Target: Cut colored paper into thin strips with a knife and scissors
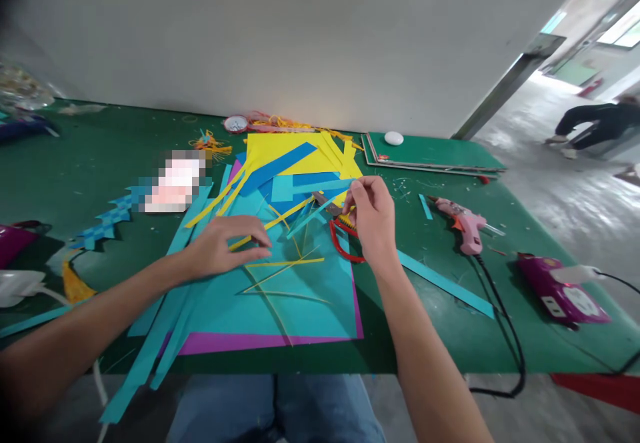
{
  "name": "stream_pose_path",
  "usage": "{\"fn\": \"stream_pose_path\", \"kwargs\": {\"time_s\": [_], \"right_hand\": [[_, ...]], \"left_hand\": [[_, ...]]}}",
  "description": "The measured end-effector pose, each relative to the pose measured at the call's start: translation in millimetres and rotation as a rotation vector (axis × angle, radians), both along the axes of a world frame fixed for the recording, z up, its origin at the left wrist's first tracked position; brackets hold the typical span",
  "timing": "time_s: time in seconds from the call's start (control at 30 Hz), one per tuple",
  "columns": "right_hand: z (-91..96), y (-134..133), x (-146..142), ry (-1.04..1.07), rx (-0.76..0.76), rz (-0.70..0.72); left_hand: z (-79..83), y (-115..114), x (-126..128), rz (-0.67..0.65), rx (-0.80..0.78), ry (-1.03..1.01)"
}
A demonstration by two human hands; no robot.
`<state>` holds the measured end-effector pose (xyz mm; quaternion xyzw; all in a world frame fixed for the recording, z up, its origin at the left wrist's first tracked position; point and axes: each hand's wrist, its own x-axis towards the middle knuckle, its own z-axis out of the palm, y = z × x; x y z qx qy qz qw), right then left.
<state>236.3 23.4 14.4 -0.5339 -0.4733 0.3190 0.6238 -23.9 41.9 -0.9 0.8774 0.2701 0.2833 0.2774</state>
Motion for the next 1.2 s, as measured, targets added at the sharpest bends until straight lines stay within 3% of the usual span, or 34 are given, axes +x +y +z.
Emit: {"fn": "stream_pose_path", "kwargs": {"time_s": [0.17,0.27,0.43,0.57,0.67,0.77,1.0,1.2], "right_hand": [[7.4,-2.7,-2.7,0.077,-0.058,0.018],[8.3,-3.8,-4.4,0.029,-0.097,0.033],[-3.4,-1.7,-4.2,-0.371,-0.268,0.135],[-12.6,-1.1,-4.8,-0.548,-0.290,0.090],[-12.6,-2.6,-5.0,-0.677,-0.275,-0.025],[-10.2,-4.4,-5.4,-0.794,-0.237,-0.087],[-10.9,-6.7,-10.1,-0.801,-0.196,-0.065],[-11.8,-6.8,-10.6,-0.807,-0.186,-0.065]], "left_hand": [[-7.7,-3.0,0.3,-0.150,0.066,0.086],[-5.3,-2.0,-0.2,0.003,0.096,0.049],[1.3,10.3,-7.0,0.434,0.105,-0.027],[-5.2,21.4,-14.2,0.455,0.142,0.121],[-11.3,25.5,-17.8,0.413,0.241,0.273],[-10.7,29.2,-22.2,0.476,0.370,0.371],[-1.2,37.8,-37.0,0.730,0.455,0.527],[-7.2,33.2,-36.5,0.688,0.470,0.701]]}}
